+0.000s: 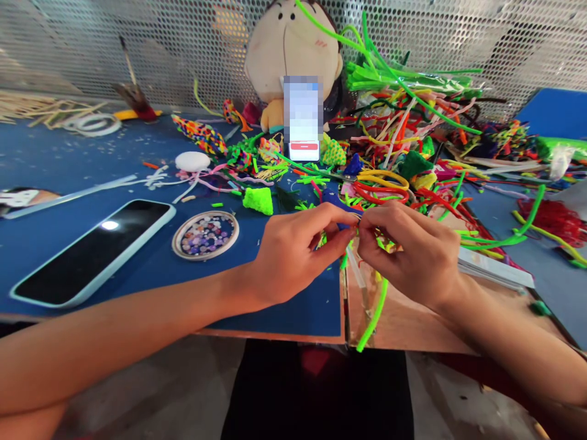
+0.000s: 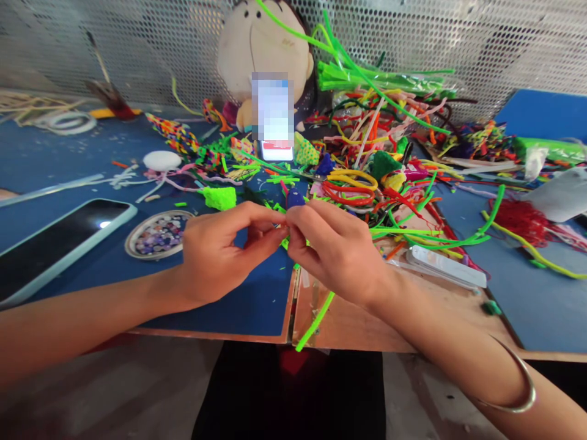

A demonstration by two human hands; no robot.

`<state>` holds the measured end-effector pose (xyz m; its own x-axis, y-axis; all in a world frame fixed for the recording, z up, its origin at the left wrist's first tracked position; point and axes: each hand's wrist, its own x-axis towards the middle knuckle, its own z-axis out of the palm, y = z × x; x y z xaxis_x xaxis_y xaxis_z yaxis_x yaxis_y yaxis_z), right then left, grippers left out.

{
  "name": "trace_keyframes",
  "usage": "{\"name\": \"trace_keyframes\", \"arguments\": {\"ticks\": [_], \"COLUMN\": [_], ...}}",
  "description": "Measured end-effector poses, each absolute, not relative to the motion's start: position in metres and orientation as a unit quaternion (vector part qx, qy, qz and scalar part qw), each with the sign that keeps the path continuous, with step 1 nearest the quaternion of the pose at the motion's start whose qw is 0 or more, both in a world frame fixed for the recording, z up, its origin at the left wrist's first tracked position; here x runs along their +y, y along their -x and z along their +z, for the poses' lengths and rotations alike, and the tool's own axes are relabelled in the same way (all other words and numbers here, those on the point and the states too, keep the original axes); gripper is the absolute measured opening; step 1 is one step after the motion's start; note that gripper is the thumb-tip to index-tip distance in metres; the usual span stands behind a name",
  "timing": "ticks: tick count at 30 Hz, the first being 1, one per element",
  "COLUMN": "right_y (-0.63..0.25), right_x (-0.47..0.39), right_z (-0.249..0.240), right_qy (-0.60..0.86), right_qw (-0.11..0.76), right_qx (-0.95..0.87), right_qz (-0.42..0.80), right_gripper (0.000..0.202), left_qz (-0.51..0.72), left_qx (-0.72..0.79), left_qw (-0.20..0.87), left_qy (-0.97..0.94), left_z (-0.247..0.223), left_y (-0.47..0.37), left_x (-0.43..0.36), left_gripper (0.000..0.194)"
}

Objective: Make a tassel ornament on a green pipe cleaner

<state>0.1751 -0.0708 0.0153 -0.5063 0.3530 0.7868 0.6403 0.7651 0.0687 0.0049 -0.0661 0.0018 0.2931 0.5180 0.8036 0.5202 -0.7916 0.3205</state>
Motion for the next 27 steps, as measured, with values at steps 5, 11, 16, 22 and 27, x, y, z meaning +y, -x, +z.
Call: {"name": "trace_keyframes", "arguments": {"ticks": [5, 11, 16, 22, 27], "right_y": [-0.1762, -0.1761, -0.1752, -0.1750, -0.1749], "right_x": [-0.0692, -0.0703, -0.0716, -0.0717, -0.0713], "right_z": [0.0155, 0.0163, 0.0181, 0.0187, 0.0189], "right_qy": [0.281, 0.288, 0.312, 0.323, 0.310], "right_qw": [0.398, 0.400, 0.418, 0.418, 0.408], "right_qx": [-0.856, -0.858, -0.846, -0.841, -0.850], "right_qz": [-0.173, -0.142, -0.109, -0.117, -0.124], "right_gripper": [0.011, 0.012, 0.010, 0.011, 0.013], "left_qz": [-0.494, -0.489, -0.494, -0.501, -0.491], "left_qx": [-0.329, -0.333, -0.344, -0.331, -0.333], "left_qw": [0.000, 0.006, -0.005, -0.002, 0.006], "left_qy": [0.805, 0.806, 0.798, 0.800, 0.805], "left_z": [0.0010, 0.0004, 0.0025, 0.0025, 0.0024], "left_y": [-0.0052, -0.0044, -0.0044, -0.0047, -0.0043], "left_x": [-0.0659, -0.0653, -0.0648, -0.0643, -0.0645], "left_gripper": [0.005, 0.008, 0.005, 0.005, 0.005]}}
